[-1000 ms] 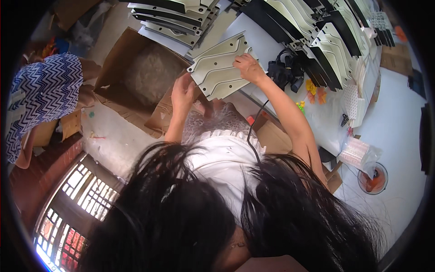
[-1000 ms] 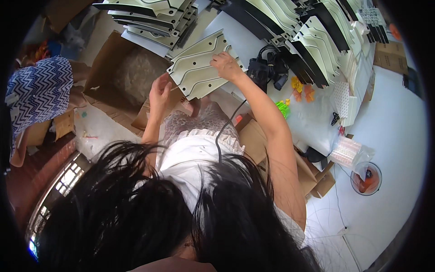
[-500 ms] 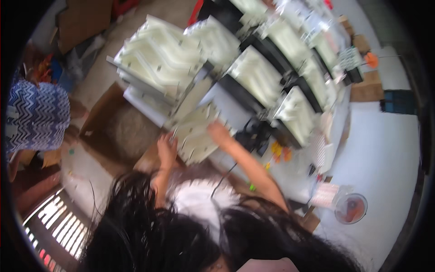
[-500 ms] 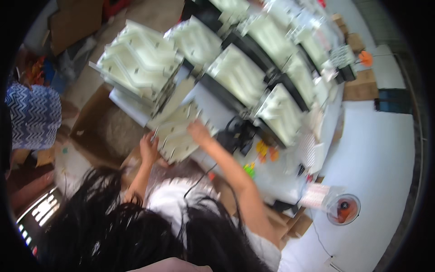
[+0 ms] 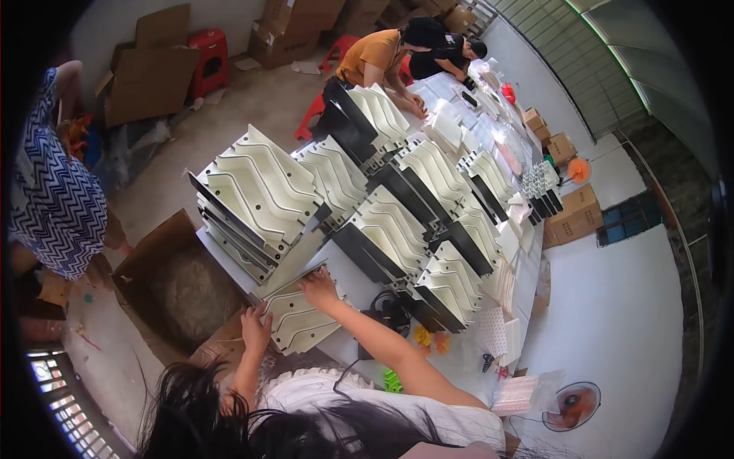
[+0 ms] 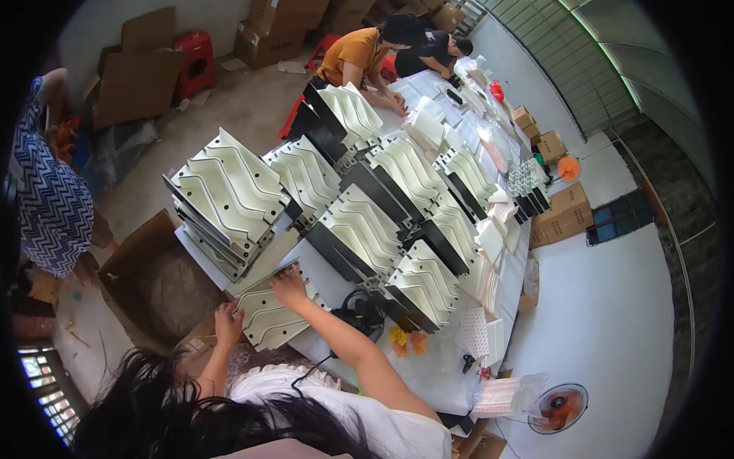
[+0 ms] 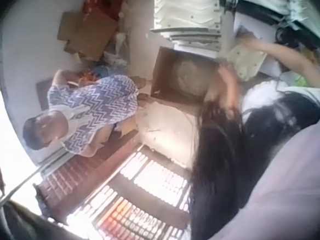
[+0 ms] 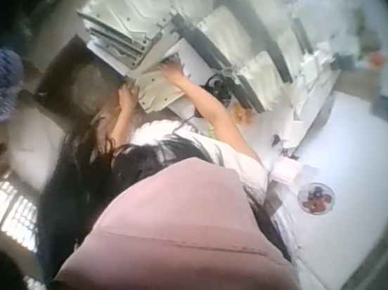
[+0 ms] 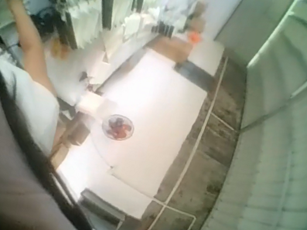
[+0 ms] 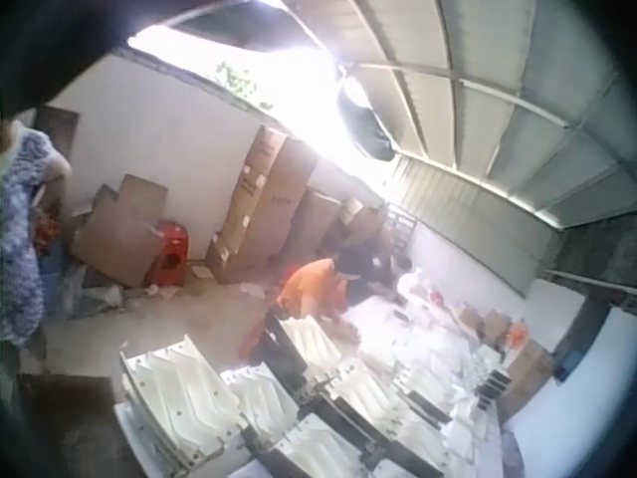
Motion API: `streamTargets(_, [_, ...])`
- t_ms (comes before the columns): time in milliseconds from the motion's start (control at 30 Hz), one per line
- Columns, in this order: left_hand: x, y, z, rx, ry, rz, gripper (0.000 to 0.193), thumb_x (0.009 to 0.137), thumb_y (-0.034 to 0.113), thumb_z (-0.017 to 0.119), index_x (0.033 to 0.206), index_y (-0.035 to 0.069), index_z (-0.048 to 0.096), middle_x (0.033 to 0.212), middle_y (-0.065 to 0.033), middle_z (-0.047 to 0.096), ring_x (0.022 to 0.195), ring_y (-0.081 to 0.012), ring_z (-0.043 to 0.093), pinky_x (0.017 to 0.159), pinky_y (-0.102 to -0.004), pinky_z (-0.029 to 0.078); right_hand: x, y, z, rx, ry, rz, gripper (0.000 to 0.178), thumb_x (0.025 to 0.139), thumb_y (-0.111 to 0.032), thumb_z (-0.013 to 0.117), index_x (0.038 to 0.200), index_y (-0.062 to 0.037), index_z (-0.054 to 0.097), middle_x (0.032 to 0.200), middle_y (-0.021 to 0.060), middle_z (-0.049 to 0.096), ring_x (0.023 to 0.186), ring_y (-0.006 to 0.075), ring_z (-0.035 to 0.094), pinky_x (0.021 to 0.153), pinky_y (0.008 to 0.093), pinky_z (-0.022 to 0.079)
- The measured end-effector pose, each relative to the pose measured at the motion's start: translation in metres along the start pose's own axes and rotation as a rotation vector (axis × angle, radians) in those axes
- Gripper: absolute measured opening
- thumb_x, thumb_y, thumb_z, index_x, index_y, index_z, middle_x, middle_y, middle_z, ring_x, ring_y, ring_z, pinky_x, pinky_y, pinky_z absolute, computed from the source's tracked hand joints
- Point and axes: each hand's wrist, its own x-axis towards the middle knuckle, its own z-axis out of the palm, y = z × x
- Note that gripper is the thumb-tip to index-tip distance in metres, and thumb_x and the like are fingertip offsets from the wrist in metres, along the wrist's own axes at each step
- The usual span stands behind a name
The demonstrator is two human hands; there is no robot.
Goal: The person inserts pins into the holes of plastic panels by hand, folds and secures the panels together, and stacks the assembled parts on the table.
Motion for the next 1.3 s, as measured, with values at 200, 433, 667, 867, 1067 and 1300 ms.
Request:
streamTargets(200, [0.006, -0.01, 0.001, 0.064, 0.004, 0.008, 0.038, 0.079, 0.018, 0.066, 0.116, 0.01, 0.064, 0.11, -0.0137, 0.059, 0.1, -0.0351, 0.052, 0.088, -0.042, 0.045, 0.013, -0.011, 0.015, -0.04, -0.069, 0.138, 0.041, 0.094, -0.027, 0.039, 0.12, -0.0008, 0.057, 0.124, 0.0133, 0.058, 0.121, 0.0275, 0.047, 0.105, 0.0561, 0.024])
streamTargets(433, [0.009, 0.008, 0.007, 0.012, 0.004, -0.025, 0.038, 0.082, 0.02, 0.064, 0.12, 0.011, 0.062, 0.108, -0.0136, 0.06, 0.101, -0.0349, 0.052, 0.09, -0.0416, 0.043, 0.013, -0.009, -0.003, -0.247, -0.143, 0.22, 0.051, 0.096, -0.039, 0.036, 0.107, 0.0003, 0.066, 0.123, 0.0127, 0.059, 0.123, 0.0293, 0.045, 0.107, 0.0596, 0.018])
streamTargets(667, [0.003, -0.001, 0.005, 0.073, 0.015, -0.054, 0.037, 0.081, 0.02, 0.064, 0.118, 0.015, 0.064, 0.105, -0.0117, 0.058, 0.105, -0.0334, 0.05, 0.089, -0.041, 0.045, 0.005, -0.016, -0.014, -0.095, -0.229, 0.196, 0.05, 0.096, -0.042, 0.037, 0.108, -0.003, 0.066, 0.117, 0.0093, 0.062, 0.125, 0.0257, 0.042, 0.108, 0.0596, 0.016])
streamTargets(867, [0.014, -0.002, 0.009, 0.047, -0.034, -0.076, 0.037, 0.079, 0.02, 0.065, 0.115, 0.011, 0.065, 0.105, -0.0141, 0.055, 0.105, -0.0342, 0.051, 0.088, -0.0424, 0.045, 0.001, -0.013, -0.004, 0.017, -0.067, 0.159, 0.043, 0.096, -0.036, 0.039, 0.107, -0.0055, 0.067, 0.119, 0.006, 0.063, 0.124, 0.0267, 0.043, 0.104, 0.0653, 0.019])
streamTargets(1067, [0.018, -0.008, 0.011, -0.023, -0.046, -0.081, 0.036, 0.078, 0.018, 0.065, 0.113, 0.01, 0.065, 0.105, -0.0151, 0.055, 0.103, -0.036, 0.051, 0.088, -0.0434, 0.045, 0.005, -0.012, -0.001, -0.043, 0.097, 0.161, 0.035, 0.092, -0.032, 0.046, 0.103, -0.0077, 0.068, 0.114, 0.0045, 0.064, 0.118, 0.0257, 0.047, 0.105, 0.0628, 0.02])
streamTargets(1300, [0.008, -0.011, 0.006, -0.015, -0.065, -0.036, 0.046, 0.078, 0.017, 0.065, 0.123, 0.011, 0.058, 0.11, -0.0155, 0.054, 0.103, -0.0357, 0.051, 0.089, -0.0431, 0.045, 0.01, 0.058, -0.051, 0.219, 0.328, 0.124, 0.02, 0.074, -0.008, 0.067, 0.093, -0.012, 0.069, 0.097, 0.0023, 0.065, 0.096, 0.0243, 0.057, 0.09, 0.0401, 0.041])
